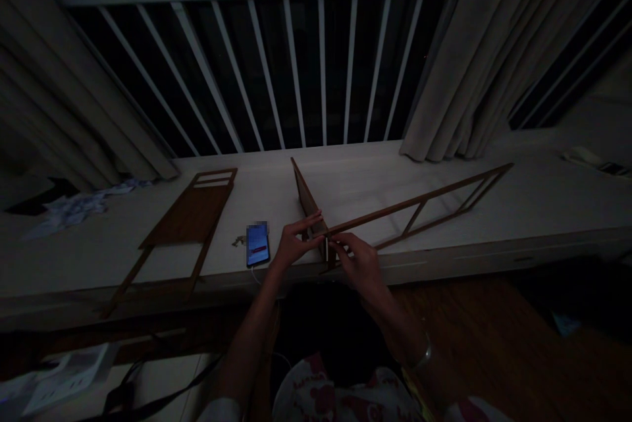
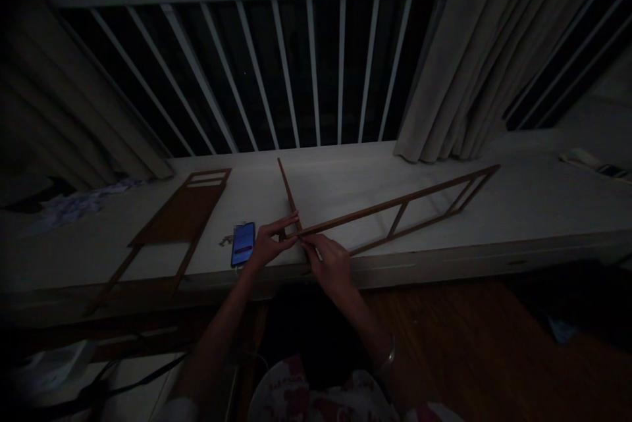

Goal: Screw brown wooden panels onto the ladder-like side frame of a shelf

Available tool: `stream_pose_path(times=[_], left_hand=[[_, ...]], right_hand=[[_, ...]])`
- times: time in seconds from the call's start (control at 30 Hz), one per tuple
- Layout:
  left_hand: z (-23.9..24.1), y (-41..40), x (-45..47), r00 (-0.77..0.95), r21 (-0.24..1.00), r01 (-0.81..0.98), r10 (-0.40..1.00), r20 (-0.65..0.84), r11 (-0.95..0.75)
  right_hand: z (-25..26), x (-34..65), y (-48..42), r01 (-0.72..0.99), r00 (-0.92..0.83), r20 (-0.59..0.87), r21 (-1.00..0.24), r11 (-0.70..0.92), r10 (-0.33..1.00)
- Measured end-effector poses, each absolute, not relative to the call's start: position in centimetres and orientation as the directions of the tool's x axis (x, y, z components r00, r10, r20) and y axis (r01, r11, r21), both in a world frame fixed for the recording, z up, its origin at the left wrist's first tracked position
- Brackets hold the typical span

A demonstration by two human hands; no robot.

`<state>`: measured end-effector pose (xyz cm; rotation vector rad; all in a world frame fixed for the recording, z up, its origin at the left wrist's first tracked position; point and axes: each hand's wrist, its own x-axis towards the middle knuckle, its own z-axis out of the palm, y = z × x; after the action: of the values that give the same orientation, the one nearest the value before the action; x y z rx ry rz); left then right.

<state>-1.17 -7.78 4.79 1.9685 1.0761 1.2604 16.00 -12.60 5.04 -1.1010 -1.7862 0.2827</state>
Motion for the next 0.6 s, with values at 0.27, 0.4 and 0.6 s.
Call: stream_pose_path(times=[0.27,0.4,0.6], left_hand=[[4.8,-7.7,-1.3,0.247,0.790,0.325,0.853,0.459,-0.520],[4.8,-7.7,-1.3,0.242,0.791,0.321,0.853,0.463,-0.521],[4.9,-7.7,-1.3,0.239,0.793,0.317,0.853,0.465,-0.521]], right_hand=[[4.5,15.8,-13.0,0.489,-0.064,0.624,-0.660,0.570,0.778],[4.2,15.8,-13.2,0.494,-0.051,0.607,-0.674,0.548,0.793],[3.6,15.5,-13.3,0.516,-0.027,0.553,-0.706,0.485,0.833]])
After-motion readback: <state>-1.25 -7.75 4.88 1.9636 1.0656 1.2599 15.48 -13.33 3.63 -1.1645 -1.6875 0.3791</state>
